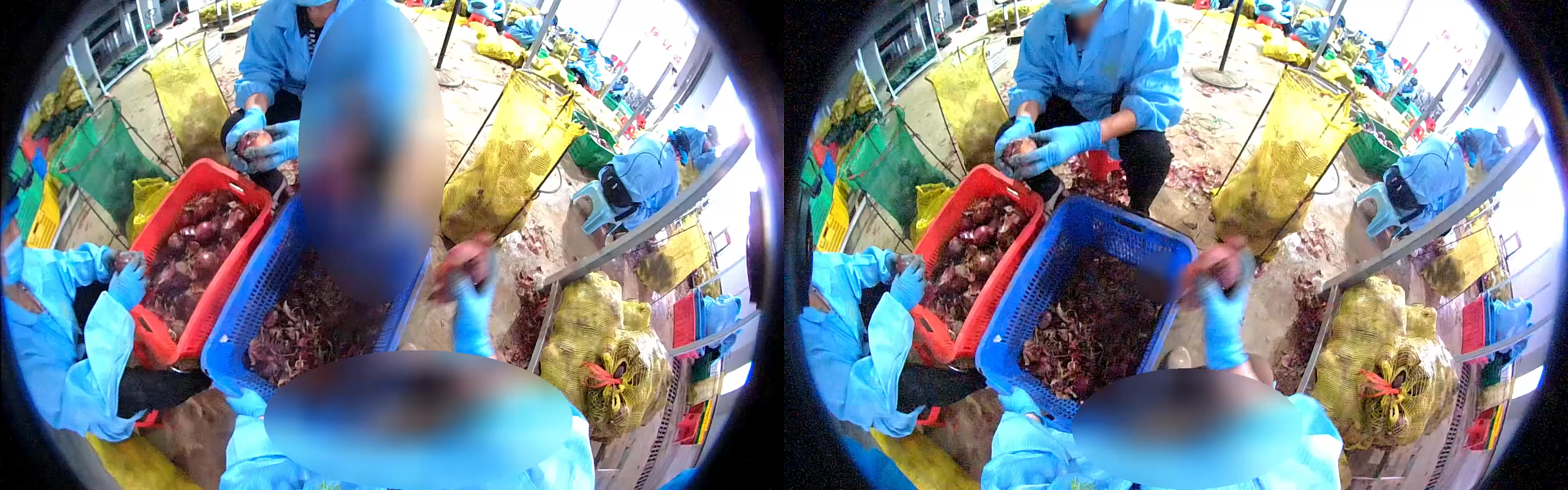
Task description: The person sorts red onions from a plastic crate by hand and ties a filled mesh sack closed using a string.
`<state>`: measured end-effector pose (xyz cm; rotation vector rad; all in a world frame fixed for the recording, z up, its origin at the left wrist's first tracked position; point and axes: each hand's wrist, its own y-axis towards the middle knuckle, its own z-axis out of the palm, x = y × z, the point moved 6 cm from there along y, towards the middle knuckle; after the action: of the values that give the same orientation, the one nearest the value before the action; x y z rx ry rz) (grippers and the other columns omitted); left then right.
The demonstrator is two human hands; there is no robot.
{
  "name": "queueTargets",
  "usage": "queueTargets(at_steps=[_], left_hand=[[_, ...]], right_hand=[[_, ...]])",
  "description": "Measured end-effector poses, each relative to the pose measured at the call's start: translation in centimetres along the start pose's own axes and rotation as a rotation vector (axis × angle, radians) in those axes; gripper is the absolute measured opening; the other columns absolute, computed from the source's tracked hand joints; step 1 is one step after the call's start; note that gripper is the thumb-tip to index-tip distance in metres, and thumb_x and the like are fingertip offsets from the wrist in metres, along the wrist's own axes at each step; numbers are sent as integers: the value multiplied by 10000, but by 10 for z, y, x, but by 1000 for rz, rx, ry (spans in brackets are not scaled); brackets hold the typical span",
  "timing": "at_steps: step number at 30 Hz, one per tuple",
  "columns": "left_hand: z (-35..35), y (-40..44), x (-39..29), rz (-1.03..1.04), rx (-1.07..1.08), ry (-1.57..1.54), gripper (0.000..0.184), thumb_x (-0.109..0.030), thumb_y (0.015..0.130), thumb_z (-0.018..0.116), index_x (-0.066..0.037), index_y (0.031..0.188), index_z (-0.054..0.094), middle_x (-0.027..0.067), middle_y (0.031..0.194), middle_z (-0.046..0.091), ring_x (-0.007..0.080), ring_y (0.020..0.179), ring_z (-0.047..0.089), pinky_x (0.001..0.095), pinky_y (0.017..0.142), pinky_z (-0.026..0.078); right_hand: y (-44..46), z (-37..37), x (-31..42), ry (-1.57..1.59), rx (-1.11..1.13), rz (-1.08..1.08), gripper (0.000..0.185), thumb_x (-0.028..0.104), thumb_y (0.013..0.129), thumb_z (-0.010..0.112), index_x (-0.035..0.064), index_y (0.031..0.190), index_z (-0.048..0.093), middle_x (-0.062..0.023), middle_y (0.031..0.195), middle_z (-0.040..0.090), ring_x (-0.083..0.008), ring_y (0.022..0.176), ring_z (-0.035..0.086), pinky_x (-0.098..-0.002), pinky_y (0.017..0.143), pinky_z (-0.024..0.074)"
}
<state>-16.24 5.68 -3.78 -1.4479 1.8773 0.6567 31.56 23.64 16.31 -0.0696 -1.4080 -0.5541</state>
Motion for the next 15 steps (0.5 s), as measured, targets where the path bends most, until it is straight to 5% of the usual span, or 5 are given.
queueTargets(at_steps=[3, 7, 10, 12, 15], left_hand=[[1, 0, -3, -2, 4, 7, 258, -134, 779, 545, 50, 959, 571, 236, 902, 622, 361, 831, 601, 426, 741, 443], [2, -1, -6, -3, 6, 22, 265, -133, 781, 545, 50, 971, 562, 237, 918, 619, 359, 841, 598, 422, 750, 442], [3, 1, -7, 0, 4, 29, 270, -132, 783, 545, 51, 981, 555, 237, 930, 617, 357, 849, 597, 418, 756, 441], [3, 3, -8, 8, -1, 29, 273, -131, 784, 546, 51, 987, 551, 238, 938, 616, 356, 854, 595, 416, 761, 440], [-3, 8, -7, 48, -11, 15, 279, -131, 786, 546, 52, 997, 544, 238, 950, 613, 354, 862, 593, 413, 767, 439]], right_hand=[[97, -2, 116, 123, -44, -395, 376, 11, 804, 581, 100, 1146, 454, -31, 875, 571, -128, 622, 545, -244, 512, 456], [269, -53, 166, -117, -209, -701, 761, 50, 744, 688, 86, 1351, 232, -91, 998, 563, -136, 599, 548, -251, 450, 443], [281, -56, 161, -280, -349, -366, 919, 81, 726, 695, 27, 1408, 82, -170, 1318, 344, -194, 888, 569, -285, 679, 509], [225, -22, 150, -418, -233, -545, 736, 48, 776, 603, 22, 1389, 196, -174, 1381, 288, -231, 1279, 269, -347, 969, 367], [136, 35, 49, -273, 257, -389, 596, -72, 763, 513, 26, 1328, 348, -70, 1261, 459, -130, 933, 541, -273, 828, 456]])
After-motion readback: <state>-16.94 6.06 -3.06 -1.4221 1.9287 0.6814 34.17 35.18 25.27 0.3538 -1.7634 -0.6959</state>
